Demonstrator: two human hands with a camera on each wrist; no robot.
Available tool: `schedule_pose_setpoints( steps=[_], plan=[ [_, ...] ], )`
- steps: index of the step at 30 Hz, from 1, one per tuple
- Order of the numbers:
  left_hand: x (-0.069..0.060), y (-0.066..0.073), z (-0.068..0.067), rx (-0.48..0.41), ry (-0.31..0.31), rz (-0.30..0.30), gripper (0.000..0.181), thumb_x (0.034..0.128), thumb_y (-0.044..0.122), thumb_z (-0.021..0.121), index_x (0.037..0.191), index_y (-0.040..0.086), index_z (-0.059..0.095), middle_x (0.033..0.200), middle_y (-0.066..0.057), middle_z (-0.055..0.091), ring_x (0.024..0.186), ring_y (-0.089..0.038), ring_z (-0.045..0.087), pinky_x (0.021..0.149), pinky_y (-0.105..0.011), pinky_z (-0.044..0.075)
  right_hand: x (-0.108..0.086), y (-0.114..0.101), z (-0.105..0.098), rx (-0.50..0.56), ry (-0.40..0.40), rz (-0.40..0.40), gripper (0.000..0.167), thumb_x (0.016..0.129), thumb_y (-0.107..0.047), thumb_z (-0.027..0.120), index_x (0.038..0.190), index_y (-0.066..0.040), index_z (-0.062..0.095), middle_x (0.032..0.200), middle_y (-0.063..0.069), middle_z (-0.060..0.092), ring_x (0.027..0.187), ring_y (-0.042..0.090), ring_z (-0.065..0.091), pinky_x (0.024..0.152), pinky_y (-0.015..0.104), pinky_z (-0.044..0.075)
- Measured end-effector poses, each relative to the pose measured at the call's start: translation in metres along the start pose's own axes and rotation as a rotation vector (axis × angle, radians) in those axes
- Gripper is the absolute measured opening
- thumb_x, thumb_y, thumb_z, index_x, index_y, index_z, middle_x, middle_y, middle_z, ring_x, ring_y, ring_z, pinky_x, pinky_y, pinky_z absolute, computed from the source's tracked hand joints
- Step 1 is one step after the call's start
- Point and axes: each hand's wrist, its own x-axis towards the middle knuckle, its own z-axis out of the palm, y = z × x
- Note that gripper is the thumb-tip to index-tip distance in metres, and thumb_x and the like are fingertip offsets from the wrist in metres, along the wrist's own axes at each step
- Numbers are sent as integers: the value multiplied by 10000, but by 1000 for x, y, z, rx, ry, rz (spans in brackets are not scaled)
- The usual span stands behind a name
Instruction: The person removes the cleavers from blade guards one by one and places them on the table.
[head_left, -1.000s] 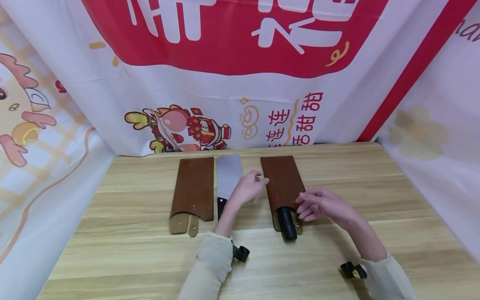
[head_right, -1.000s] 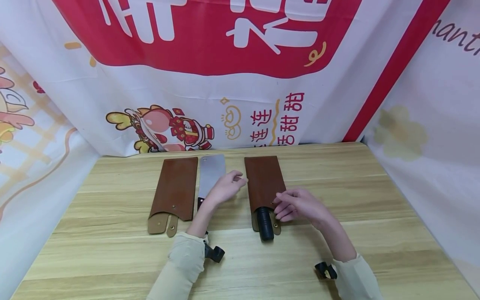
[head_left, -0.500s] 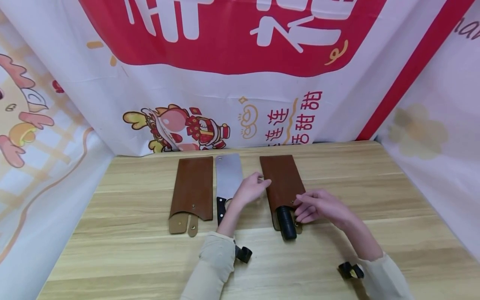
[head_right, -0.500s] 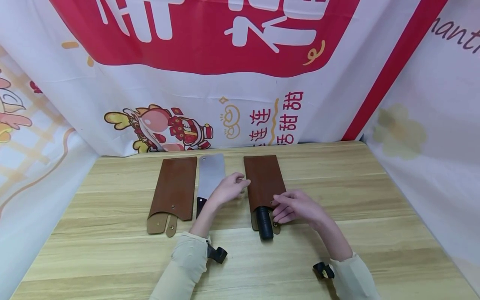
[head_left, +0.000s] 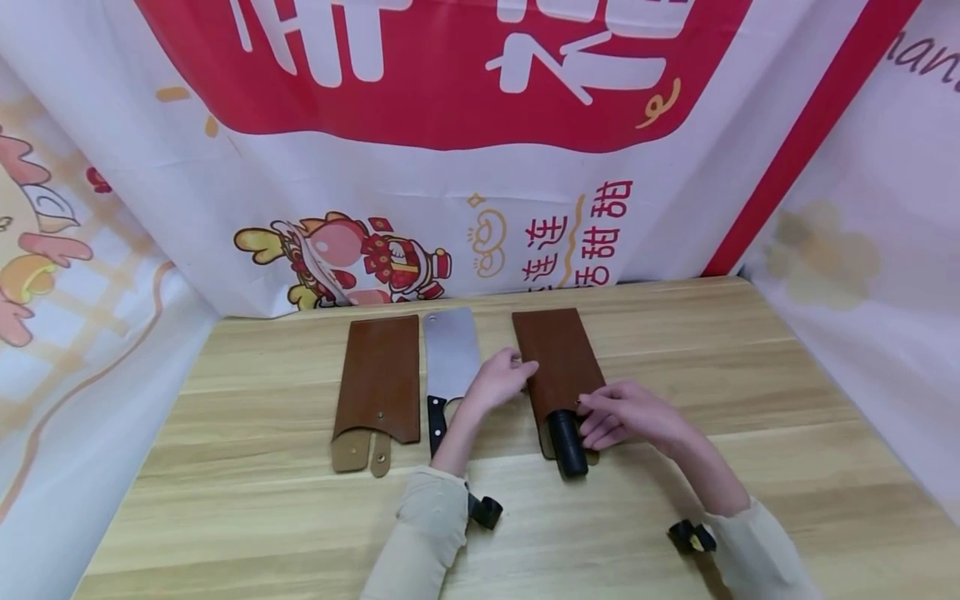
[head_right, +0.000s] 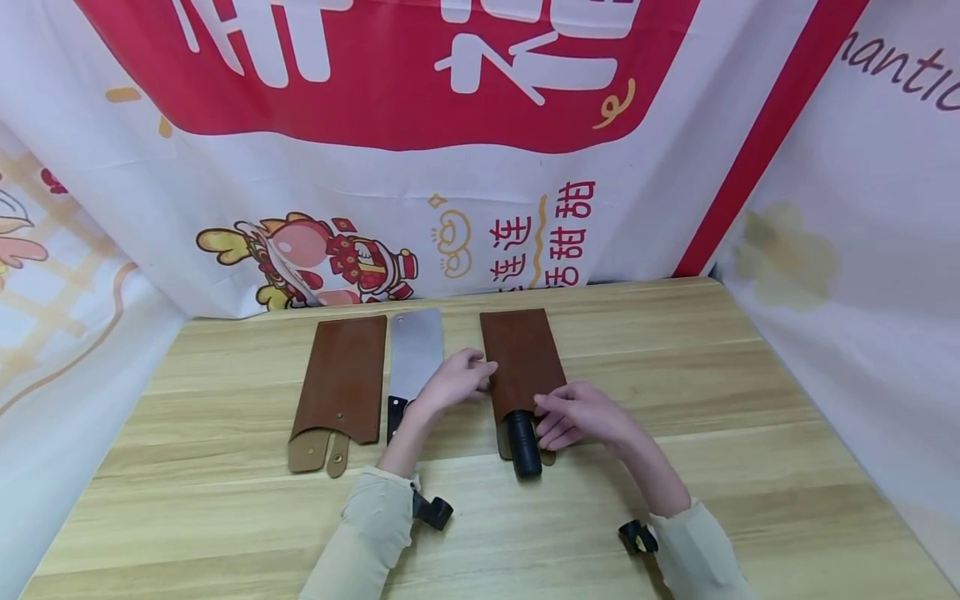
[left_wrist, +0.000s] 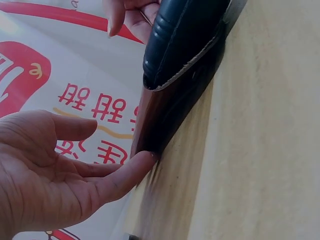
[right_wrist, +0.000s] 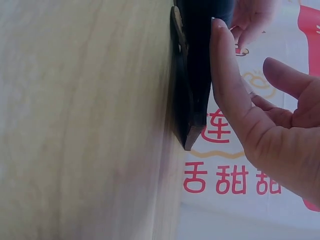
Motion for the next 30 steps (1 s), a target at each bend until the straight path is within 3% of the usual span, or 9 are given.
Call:
schedule_pose_setpoints(
  steps=[11, 20, 30],
  plan=[
    [4, -4, 10, -94, -29, -14, 582, 1071, 233, 572, 1509, -106, 393, 1485, -307, 499, 1019, -348, 724, 901, -416, 590, 0, 4, 2, -21, 28, 5, 430, 1078, -253, 568, 1201, 158, 596, 924, 207, 725, 818, 302, 758, 746, 410, 634],
    [3, -6, 10, -188, -48, -34, 583, 1074, 192, 565, 1519, -121, 354, 1472, -333, 485, 1123, -397, 664, 846, -407, 612, 2, 6, 4, -57, 6, 22, 436, 1075, -276, 575, 1102, 155, 638, 897, 221, 735, 774, 273, 752, 746, 414, 633],
    [6, -8, 14, -248, -58, -55, 567, 1068, 175, 569, 1510, -115, 363, 1407, -307, 522, 1056, -360, 667, 758, -382, 627, 1, 7, 4, -69, 14, 19, 430, 1071, -267, 580, 1105, 157, 641, 882, 206, 734, 769, 283, 751, 737, 422, 634]
  ],
)
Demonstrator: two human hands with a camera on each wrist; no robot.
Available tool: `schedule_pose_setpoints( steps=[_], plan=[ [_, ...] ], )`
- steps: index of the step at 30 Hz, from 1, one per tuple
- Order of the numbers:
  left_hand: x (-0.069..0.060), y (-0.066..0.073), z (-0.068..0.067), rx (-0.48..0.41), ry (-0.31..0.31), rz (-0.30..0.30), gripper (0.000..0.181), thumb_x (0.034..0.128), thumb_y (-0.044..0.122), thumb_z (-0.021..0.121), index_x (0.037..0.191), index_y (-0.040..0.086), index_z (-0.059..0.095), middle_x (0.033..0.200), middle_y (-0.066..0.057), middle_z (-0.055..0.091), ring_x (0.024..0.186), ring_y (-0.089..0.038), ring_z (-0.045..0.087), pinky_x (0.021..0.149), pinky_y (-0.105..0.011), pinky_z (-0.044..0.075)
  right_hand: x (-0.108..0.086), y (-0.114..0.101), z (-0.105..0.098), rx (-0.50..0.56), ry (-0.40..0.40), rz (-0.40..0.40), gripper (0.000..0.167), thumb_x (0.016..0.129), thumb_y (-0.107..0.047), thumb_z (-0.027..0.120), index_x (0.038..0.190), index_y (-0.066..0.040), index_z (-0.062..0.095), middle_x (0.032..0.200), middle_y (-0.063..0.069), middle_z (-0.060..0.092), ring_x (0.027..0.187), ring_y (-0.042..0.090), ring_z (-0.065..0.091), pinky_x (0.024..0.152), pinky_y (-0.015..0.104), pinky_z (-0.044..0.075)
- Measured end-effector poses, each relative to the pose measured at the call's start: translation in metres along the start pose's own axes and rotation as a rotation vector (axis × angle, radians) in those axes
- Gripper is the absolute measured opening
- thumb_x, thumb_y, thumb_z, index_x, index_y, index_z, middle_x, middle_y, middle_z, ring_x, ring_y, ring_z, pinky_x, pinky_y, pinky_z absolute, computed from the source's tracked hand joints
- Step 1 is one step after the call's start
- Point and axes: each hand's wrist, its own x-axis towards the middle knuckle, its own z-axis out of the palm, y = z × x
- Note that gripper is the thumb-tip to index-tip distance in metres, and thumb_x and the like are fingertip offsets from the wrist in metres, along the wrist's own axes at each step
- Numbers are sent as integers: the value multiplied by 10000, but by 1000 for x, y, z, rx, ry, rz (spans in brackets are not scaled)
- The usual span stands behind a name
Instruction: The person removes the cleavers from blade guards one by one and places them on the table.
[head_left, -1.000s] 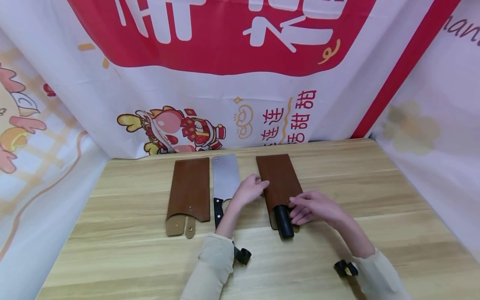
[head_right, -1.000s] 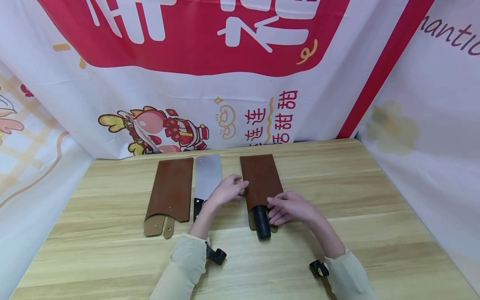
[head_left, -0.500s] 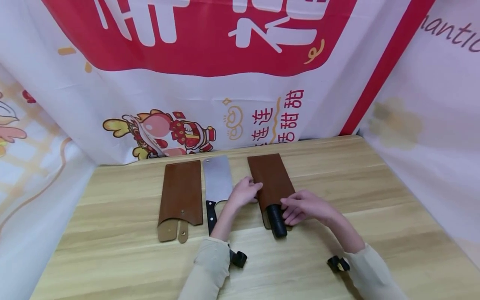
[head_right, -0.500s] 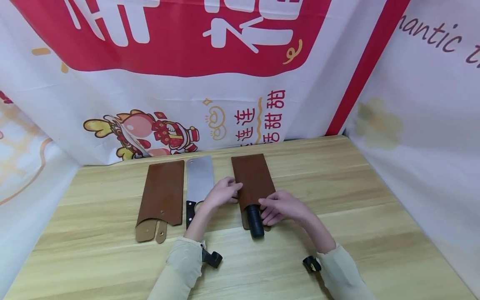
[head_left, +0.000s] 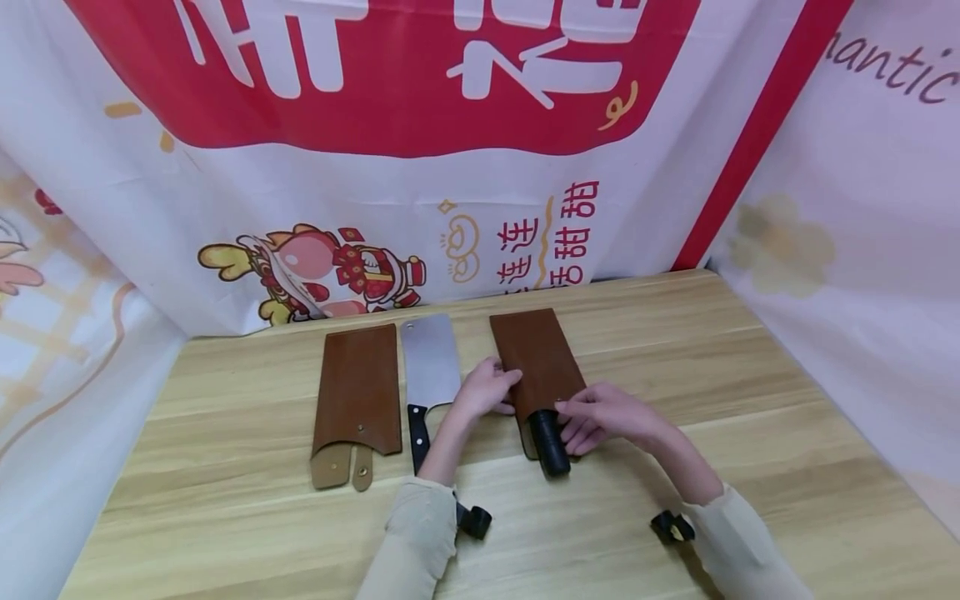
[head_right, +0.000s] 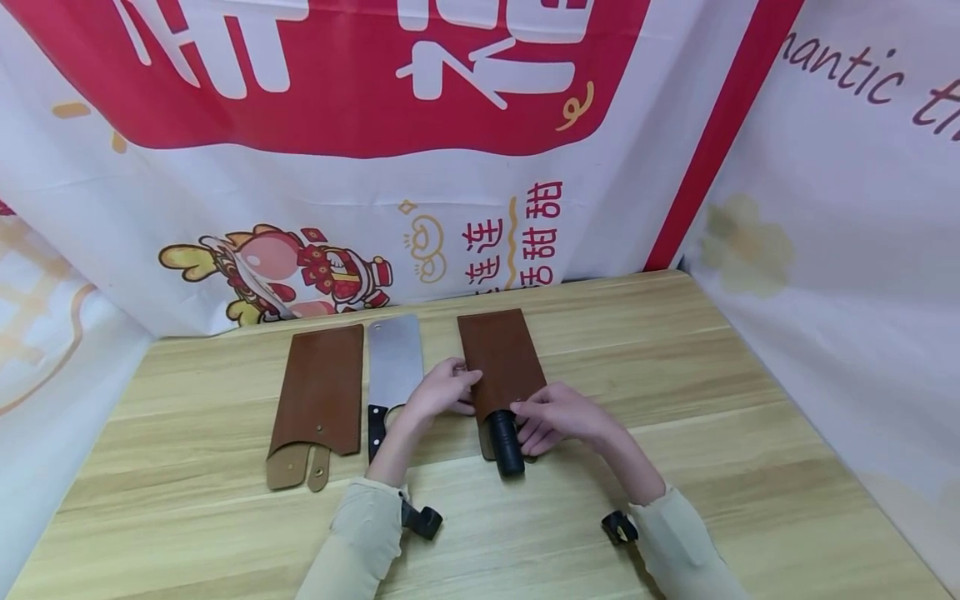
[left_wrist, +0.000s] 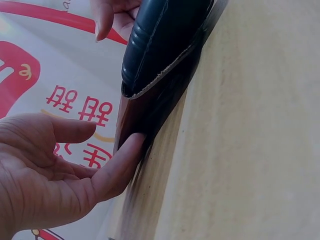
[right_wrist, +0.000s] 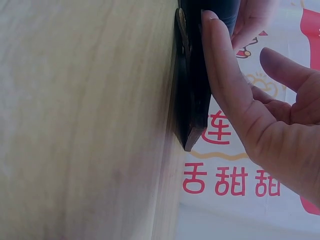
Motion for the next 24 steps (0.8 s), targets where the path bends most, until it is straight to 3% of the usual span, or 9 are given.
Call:
schedule_pose_setpoints(
  steps=[16, 24],
  plan=[
    [0, 0, 0, -37, 21, -5, 540, 1059, 141, 581, 1499, -87, 366, 1306, -283, 604, 989, -324, 694, 689, -339, 627, 1, -5, 3, -19, -29, -23, 385, 1059, -217, 599, 1113, 162, 637, 878, 217, 734, 756, 294, 749, 719, 431, 635],
    [4, -4, 3, -31, 6, 5, 561, 1045, 125, 594, 1495, -108, 352, 1265, -300, 594, 967, -341, 701, 633, -326, 623, -1, -1, 4, -64, -44, -8, 308, 1035, -202, 634, 1046, 100, 695, 856, 200, 724, 740, 293, 742, 700, 426, 635]
  ],
)
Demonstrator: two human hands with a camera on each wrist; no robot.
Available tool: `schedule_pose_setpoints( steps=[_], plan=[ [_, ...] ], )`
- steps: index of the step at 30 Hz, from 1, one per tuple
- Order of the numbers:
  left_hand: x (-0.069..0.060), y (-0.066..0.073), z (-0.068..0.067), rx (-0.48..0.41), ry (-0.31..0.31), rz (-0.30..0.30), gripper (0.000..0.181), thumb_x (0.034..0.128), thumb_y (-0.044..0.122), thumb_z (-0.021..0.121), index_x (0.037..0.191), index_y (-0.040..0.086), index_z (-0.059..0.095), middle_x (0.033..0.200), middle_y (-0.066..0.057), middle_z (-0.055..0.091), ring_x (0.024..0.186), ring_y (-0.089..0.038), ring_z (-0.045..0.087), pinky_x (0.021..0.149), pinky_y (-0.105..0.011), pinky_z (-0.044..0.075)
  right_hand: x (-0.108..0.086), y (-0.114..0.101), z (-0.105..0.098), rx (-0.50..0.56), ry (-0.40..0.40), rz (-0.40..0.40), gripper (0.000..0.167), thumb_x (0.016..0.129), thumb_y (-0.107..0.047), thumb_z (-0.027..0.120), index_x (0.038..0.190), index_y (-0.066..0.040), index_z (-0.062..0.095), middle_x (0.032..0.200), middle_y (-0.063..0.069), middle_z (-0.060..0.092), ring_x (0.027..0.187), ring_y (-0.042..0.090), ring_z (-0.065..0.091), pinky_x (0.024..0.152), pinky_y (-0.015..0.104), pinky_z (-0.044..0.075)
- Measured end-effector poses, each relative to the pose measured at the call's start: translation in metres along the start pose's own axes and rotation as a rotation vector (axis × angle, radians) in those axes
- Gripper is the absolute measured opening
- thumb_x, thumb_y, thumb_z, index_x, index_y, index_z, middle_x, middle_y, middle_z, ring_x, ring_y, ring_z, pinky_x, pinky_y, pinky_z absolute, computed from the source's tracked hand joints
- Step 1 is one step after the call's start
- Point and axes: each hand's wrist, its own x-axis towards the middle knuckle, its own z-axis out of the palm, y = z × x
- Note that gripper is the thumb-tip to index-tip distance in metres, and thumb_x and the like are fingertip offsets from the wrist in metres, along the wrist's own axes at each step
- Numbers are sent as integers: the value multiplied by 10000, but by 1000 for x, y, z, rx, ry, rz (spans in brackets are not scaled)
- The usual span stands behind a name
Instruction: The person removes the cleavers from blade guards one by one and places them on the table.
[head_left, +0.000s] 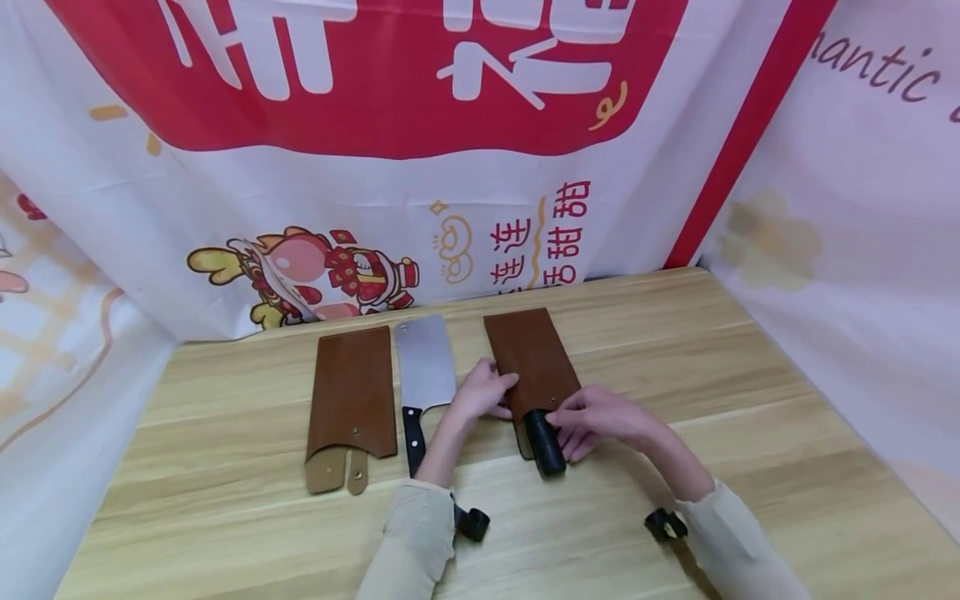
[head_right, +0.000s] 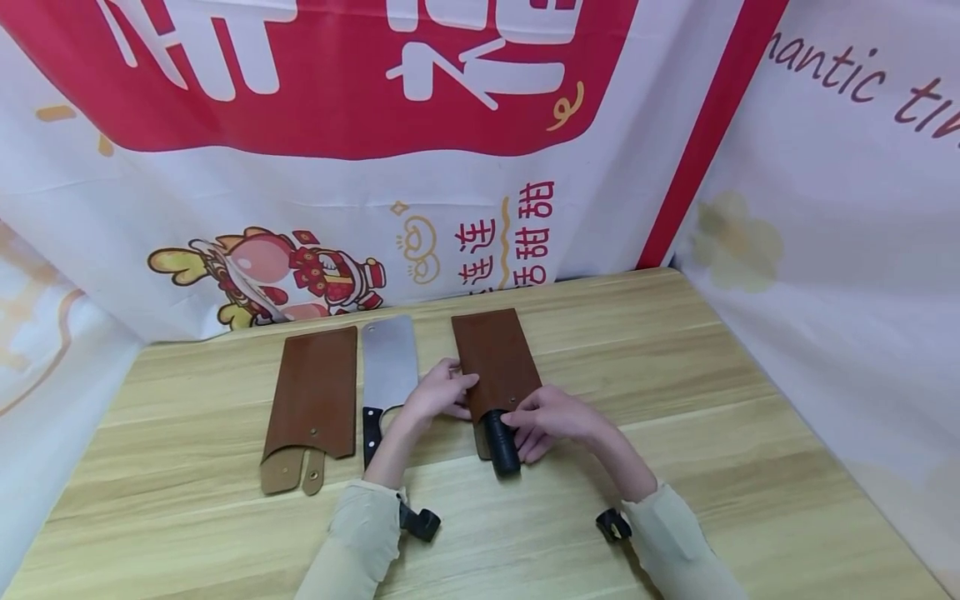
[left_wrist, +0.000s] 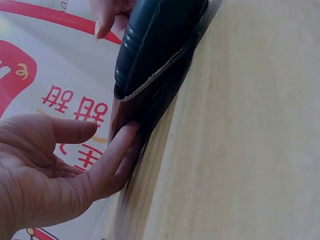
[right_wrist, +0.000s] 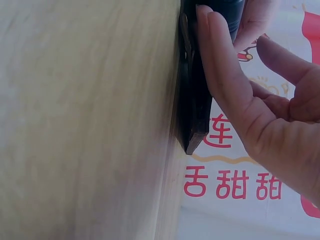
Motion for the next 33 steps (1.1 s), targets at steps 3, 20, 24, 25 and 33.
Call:
schedule_pose_setpoints(
  steps=[3, 20, 24, 25, 33],
  plan=[
    [1, -2, 0, -9, 0, -4, 564, 1044, 123, 595, 1495, -110, 349, 1253, -303, 603, 948, -343, 711, 620, -325, 622, 0, 1, 1, -8, -15, 8, 302, 1033, -211, 643, 1021, 85, 703, 860, 198, 717, 739, 301, 740, 693, 425, 635],
    [0, -2, 1, -25, 1, -25, 546, 1048, 137, 593, 1484, -110, 375, 1235, -295, 609, 907, -329, 715, 596, -310, 614, 3, 2, 5, -16, -59, -4, 278, 1026, -193, 652, 1009, 78, 712, 827, 155, 712, 700, 253, 720, 684, 402, 635],
    [1, -1, 1, -21, 1, -21, 508, 1047, 132, 595, 1449, -116, 407, 1209, -288, 620, 874, -309, 713, 587, -298, 608, 3, 3, 5, -11, -58, -8, 270, 1021, -178, 662, 1023, 89, 705, 820, 146, 708, 702, 248, 713, 683, 400, 635],
    [1, -1, 2, -20, 0, -20, 503, 1047, 131, 597, 1444, -117, 412, 1203, -285, 622, 862, -303, 713, 584, -295, 607, 3, 3, 5, -9, -56, -8, 264, 1019, -172, 664, 1018, 89, 703, 819, 143, 707, 701, 246, 712, 682, 400, 635],
    [2, -1, 2, -12, 1, -26, 463, 1042, 138, 611, 1400, -106, 448, 1154, -261, 639, 822, -267, 711, 578, -288, 604, 5, 4, 7, -19, -36, -4, 240, 1001, -162, 693, 962, 74, 683, 837, 139, 690, 690, 228, 708, 669, 383, 634]
  ],
)
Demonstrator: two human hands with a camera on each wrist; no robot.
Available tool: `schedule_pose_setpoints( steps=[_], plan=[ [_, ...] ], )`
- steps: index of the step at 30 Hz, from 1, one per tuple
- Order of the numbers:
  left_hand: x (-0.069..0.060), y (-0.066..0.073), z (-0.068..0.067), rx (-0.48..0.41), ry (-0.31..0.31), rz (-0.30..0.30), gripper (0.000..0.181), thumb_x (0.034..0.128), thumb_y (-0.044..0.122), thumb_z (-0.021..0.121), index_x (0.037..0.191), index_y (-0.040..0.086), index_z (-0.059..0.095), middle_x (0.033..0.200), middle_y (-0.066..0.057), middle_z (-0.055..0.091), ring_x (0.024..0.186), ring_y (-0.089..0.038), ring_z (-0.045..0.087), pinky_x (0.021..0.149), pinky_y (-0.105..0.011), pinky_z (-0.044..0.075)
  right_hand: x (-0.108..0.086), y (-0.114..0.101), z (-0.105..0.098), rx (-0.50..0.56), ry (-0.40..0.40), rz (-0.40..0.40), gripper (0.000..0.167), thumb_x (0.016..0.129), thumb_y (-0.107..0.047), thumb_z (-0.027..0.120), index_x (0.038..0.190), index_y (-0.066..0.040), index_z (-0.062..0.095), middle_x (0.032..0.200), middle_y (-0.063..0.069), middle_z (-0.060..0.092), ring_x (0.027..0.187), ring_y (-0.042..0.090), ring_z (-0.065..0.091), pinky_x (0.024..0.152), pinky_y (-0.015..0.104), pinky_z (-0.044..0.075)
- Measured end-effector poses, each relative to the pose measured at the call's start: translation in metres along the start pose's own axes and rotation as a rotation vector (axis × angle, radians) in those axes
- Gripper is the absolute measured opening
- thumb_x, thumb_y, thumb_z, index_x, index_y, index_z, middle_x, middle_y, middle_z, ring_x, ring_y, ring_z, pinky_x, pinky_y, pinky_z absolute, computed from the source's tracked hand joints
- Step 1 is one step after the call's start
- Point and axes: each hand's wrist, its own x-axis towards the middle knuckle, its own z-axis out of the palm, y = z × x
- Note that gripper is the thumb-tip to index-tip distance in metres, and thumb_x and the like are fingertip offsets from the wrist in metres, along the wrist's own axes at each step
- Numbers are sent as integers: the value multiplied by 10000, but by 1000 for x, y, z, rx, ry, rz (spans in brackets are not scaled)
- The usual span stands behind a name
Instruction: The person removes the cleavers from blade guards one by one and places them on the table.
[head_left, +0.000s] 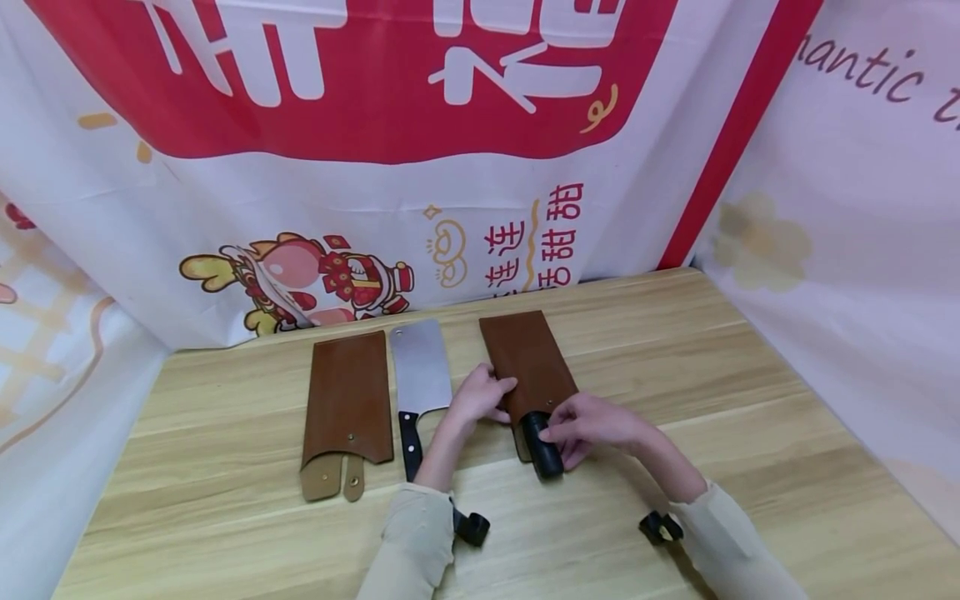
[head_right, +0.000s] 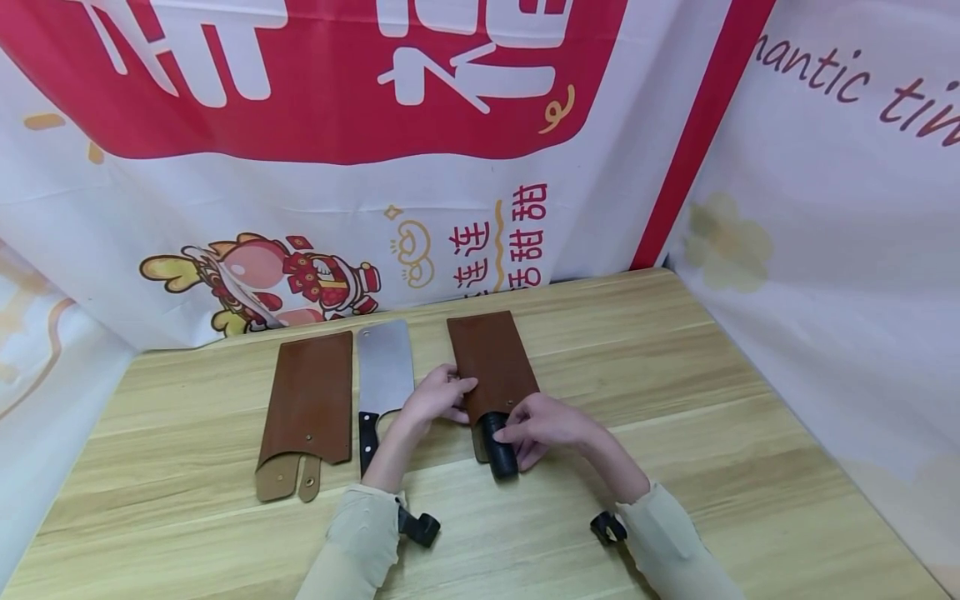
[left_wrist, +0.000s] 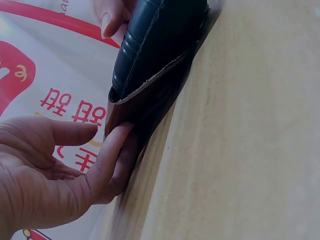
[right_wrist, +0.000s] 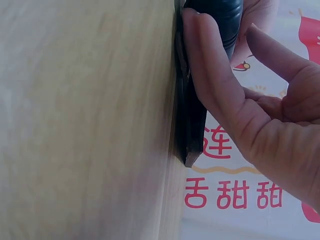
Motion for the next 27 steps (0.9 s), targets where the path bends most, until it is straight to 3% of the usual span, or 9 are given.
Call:
schedule_pose_setpoints(
  steps=[9, 19, 27],
  plan=[
    [0, 0, 0, -39, -13, 0, 484, 1046, 143, 606, 1427, -97, 427, 1218, -276, 623, 944, -326, 716, 606, -300, 613, -2, -3, 1, -14, 26, -2, 231, 974, -157, 725, 895, 50, 661, 801, 121, 671, 661, 203, 690, 649, 370, 631],
    [-1, 1, -1, -50, -25, -12, 515, 1049, 146, 606, 1457, -95, 405, 1281, -292, 593, 1002, -346, 701, 645, -325, 622, -2, -3, 0, -39, 23, -11, 300, 980, -192, 728, 776, -4, 611, 734, 86, 638, 636, 193, 670, 650, 383, 630],
    [-1, 1, 0, -59, -25, -10, 521, 1037, 127, 622, 1455, -95, 405, 1270, -284, 603, 1003, -339, 698, 657, -335, 625, -2, -3, 0, -47, 35, -11, 301, 964, -202, 743, 770, -11, 616, 729, 76, 643, 631, 186, 663, 641, 370, 627]
  ],
)
